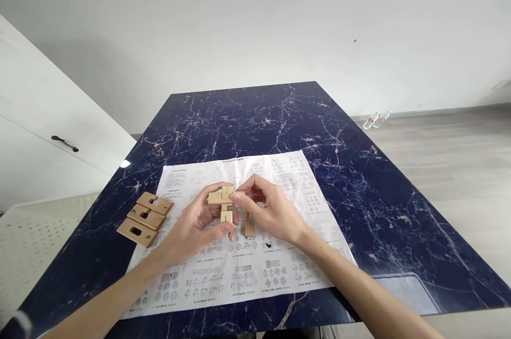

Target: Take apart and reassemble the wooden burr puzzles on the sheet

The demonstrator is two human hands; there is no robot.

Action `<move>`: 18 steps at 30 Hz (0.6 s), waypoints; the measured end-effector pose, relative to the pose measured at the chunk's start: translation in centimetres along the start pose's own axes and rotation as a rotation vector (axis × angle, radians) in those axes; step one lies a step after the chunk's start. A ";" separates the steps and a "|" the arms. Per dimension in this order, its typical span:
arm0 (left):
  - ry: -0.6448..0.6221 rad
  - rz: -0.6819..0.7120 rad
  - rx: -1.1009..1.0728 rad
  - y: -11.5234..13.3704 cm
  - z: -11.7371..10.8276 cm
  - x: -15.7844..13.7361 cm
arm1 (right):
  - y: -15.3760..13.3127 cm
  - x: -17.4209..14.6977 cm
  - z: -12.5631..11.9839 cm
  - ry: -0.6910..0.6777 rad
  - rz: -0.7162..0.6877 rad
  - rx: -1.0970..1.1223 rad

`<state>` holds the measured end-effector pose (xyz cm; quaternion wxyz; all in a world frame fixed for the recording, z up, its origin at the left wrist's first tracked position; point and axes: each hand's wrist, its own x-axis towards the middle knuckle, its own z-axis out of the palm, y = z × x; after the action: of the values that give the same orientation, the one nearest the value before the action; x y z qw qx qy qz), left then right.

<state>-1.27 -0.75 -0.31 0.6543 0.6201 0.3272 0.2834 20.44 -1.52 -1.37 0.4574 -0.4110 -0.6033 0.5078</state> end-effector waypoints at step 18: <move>0.018 0.067 0.119 0.5 0.5 -0.5 | 0.4 -0.1 0.0 -0.008 0.021 -0.034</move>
<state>-1.17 -1.39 0.23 0.6035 0.6660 0.3284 0.2905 20.52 -1.53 -1.81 0.4428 -0.4230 -0.6094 0.5036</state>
